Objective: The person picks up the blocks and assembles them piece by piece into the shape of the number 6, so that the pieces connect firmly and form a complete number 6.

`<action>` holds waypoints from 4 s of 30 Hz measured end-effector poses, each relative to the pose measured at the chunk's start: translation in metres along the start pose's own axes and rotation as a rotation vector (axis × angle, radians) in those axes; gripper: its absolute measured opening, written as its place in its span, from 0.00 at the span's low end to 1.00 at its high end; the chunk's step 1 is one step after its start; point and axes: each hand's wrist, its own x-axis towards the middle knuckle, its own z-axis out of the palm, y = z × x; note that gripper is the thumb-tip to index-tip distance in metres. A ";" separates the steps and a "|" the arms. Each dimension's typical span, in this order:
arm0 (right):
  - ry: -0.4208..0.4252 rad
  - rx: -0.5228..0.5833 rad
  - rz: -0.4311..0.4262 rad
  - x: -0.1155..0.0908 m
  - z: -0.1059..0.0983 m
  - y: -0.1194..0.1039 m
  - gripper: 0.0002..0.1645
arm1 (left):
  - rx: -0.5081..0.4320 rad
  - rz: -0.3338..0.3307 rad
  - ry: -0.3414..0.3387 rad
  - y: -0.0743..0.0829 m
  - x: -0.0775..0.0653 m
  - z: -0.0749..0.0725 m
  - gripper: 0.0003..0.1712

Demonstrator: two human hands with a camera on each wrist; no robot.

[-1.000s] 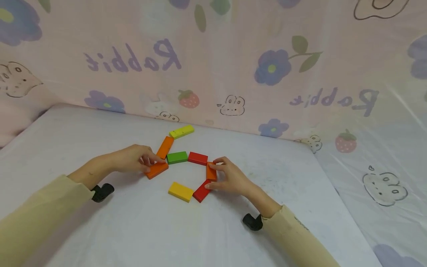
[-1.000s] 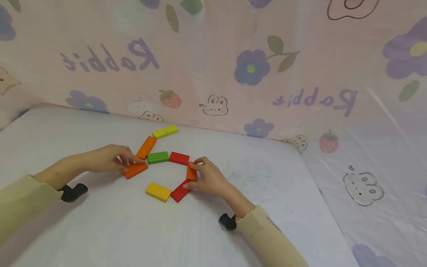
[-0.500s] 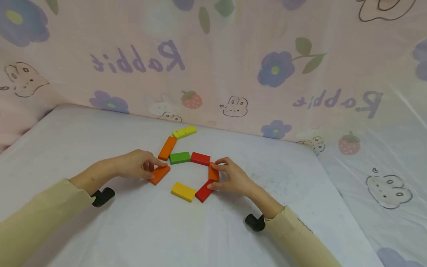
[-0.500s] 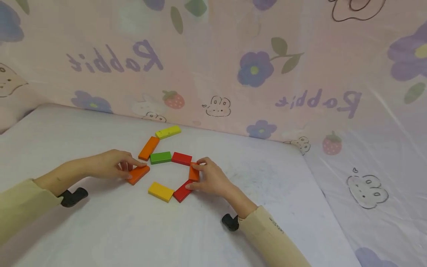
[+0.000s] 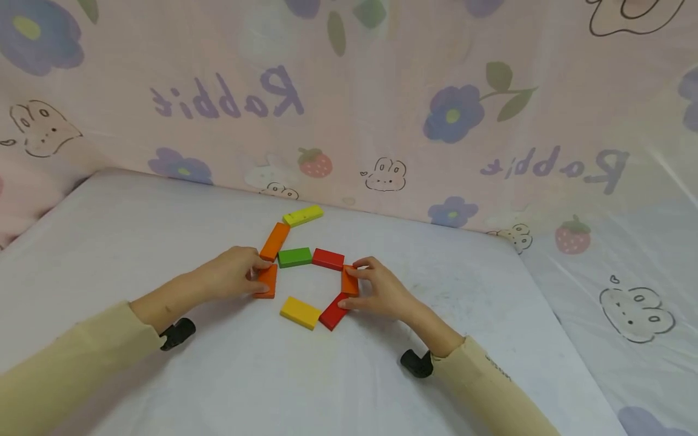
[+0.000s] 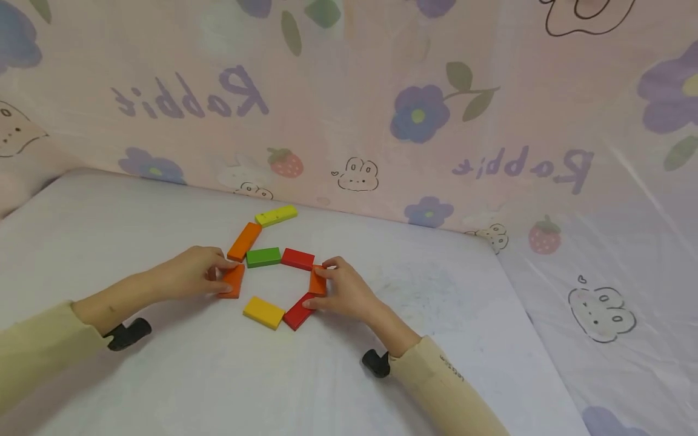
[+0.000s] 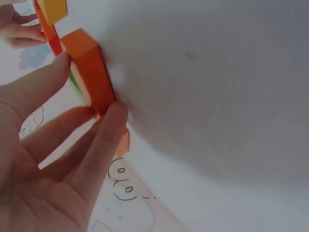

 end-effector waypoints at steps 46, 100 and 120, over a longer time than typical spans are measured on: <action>-0.116 0.128 -0.278 0.011 0.018 -0.025 0.28 | -0.002 -0.024 0.133 -0.002 0.001 0.012 0.25; -0.037 0.081 -0.197 -0.002 0.001 0.004 0.21 | -0.013 -0.012 0.114 -0.001 -0.002 0.010 0.25; -0.003 0.086 -0.195 -0.003 0.009 -0.004 0.18 | -0.020 -0.003 0.114 -0.003 -0.001 0.010 0.25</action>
